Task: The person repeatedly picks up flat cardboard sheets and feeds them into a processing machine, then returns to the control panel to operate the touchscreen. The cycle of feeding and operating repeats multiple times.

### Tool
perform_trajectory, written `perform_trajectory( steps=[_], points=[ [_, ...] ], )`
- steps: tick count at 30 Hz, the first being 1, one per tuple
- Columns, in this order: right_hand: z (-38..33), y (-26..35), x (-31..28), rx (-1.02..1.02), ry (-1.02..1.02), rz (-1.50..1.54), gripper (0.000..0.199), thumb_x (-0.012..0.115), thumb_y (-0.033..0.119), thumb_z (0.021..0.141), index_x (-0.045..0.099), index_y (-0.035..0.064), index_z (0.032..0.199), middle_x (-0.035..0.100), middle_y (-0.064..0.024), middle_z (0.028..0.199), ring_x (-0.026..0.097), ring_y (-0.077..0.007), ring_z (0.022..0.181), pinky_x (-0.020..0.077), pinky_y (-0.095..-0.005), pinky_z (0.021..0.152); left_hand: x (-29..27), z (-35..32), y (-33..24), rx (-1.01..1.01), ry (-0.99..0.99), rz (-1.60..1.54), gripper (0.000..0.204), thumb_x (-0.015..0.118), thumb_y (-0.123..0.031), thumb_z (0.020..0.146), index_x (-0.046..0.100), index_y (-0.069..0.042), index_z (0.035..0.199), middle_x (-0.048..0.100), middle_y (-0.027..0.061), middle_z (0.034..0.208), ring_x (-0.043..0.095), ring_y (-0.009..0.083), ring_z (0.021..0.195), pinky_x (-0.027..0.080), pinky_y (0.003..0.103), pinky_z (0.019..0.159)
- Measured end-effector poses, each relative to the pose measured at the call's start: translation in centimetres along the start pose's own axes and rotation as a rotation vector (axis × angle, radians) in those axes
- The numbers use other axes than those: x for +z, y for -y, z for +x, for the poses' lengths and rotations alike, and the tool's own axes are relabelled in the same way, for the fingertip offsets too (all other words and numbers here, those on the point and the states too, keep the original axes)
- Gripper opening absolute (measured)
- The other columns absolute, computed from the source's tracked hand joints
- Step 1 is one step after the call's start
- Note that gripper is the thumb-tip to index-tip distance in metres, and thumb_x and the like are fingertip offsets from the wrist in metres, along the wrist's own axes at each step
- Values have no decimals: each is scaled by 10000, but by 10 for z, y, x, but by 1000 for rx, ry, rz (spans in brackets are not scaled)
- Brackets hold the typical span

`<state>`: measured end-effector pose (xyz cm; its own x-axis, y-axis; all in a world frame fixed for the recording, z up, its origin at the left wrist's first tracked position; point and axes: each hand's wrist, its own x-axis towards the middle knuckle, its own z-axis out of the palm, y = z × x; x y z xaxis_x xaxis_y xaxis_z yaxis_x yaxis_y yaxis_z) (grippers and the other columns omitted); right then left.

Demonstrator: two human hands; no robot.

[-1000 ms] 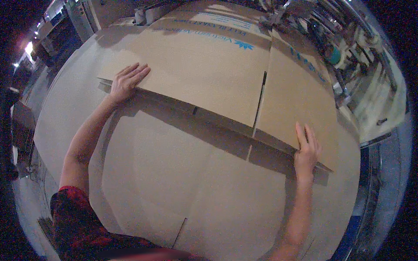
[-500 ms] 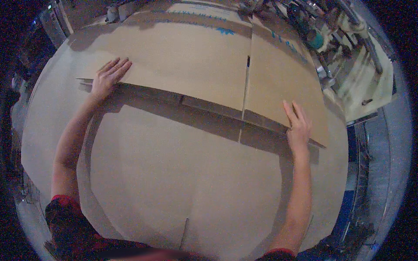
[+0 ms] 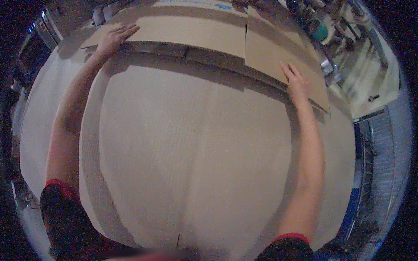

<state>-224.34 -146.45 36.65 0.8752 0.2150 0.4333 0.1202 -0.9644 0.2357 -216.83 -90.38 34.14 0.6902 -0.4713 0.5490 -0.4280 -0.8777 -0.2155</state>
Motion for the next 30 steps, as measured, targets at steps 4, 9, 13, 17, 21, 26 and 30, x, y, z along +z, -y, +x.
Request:
perform_trajectory(
  steps=[4,9,13,17,21,26,30],
  points=[
    [1,-6,6,-69,-138,65,730,425,-109,743,383,346,1311,448,-65,1308,451,-271,1175,346,-506,942,-6,4,3,4,-15,-1,533,512,-137,816,379,-252,1319,456,22,1311,449,252,1181,363,382,982],
    [-3,-5,-13,136,-2,-61,739,490,-88,723,337,277,1347,332,-75,1388,362,-281,1241,303,-506,975,-28,-16,-7,-249,75,60,566,531,-245,853,291,-257,1366,377,34,1369,314,239,1279,251,487,1021],
    [-93,21,-36,-3,-119,102,622,487,-49,766,363,161,1339,333,-109,1374,304,-292,1271,257,-418,1037,-73,-172,31,-573,258,147,589,551,-307,846,290,-233,1369,381,49,1364,310,243,1281,219,534,1019],
    [-228,42,-101,257,207,415,379,510,65,824,524,71,1203,409,-157,1317,369,-332,1220,274,-430,1017,-182,-392,54,-1051,234,325,591,555,-318,839,334,-82,1334,396,152,1332,306,294,1266,233,429,1045],
    [-302,69,-146,311,218,584,369,520,75,815,536,48,1182,421,-157,1312,356,-331,1236,249,-431,1034,-266,-517,45,-1545,373,-33,517,613,-323,801,449,-39,1202,462,172,1220,475,298,1068,411,432,834],
    [-328,117,-153,238,252,583,374,537,99,799,545,44,1168,422,-162,1313,319,-332,1262,218,-439,1046,-274,-521,46,-1903,-176,-622,477,608,-360,802,487,-18,1112,520,152,1104,525,279,949,449,405,660],
    [-343,171,-175,93,291,579,370,528,158,813,547,61,1169,414,-164,1314,306,-344,1263,195,-495,1038,-276,-498,57,-2019,-542,-1136,420,600,-312,802,498,-33,1098,551,129,1071,533,270,926,438,394,607]
  ],
)
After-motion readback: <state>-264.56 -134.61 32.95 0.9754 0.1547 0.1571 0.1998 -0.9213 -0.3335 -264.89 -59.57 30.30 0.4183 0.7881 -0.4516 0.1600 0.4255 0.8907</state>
